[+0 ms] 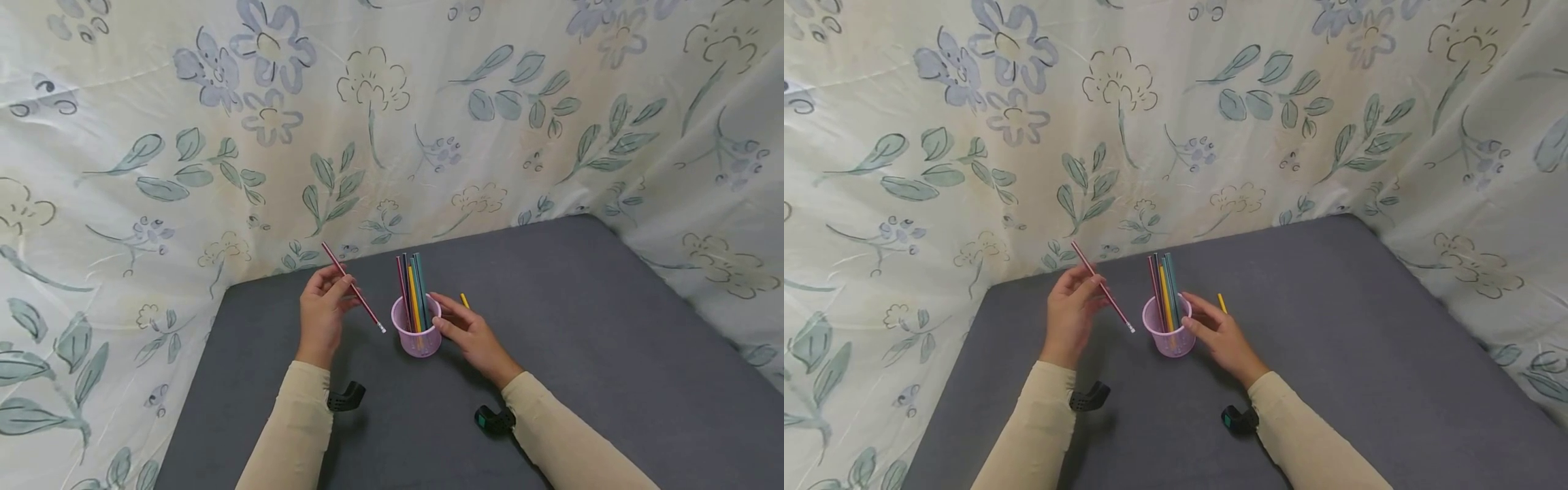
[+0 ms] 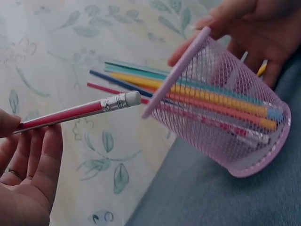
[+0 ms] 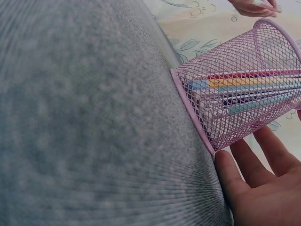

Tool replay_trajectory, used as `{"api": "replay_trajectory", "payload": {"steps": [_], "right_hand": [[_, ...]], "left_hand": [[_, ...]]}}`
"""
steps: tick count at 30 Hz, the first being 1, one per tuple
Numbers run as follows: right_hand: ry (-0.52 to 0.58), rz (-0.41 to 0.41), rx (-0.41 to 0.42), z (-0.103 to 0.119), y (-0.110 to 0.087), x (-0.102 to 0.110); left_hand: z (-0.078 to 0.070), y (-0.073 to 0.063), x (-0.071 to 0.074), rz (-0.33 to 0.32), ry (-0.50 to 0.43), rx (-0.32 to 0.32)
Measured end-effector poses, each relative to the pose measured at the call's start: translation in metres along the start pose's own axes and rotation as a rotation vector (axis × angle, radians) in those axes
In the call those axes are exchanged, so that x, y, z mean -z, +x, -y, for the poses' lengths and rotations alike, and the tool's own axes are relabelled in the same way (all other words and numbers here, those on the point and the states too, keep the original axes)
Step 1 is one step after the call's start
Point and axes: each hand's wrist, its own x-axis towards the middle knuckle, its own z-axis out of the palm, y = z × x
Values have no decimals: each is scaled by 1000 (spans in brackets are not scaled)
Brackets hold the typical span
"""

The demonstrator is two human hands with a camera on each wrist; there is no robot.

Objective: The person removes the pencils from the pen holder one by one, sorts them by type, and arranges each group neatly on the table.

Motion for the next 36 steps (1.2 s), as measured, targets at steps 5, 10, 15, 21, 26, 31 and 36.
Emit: {"api": "replay_trajectory", "payload": {"steps": [5, 10, 15, 21, 26, 31, 36], "right_hand": [[0, -5, -6, 0, 0, 0], [-9, -9, -12, -1, 0, 1], [-12, -11, -10, 0, 0, 1], [-8, 0, 0, -2, 0, 1], [-14, -2, -9, -2, 2, 1], [-19, -1, -19, -1, 4, 2], [-21, -2, -24, 0, 5, 3]], "left_hand": [[7, -1, 10, -4, 11, 31], [13, -1, 19, -14, 73, 75], [20, -3, 30, -27, 151, 125], [30, -9, 42, -41, 212, 198], [36, -11, 53, -33, 312, 254], [40, -15, 64, -29, 389, 305], [47, -16, 72, -2, 432, 366]]}}
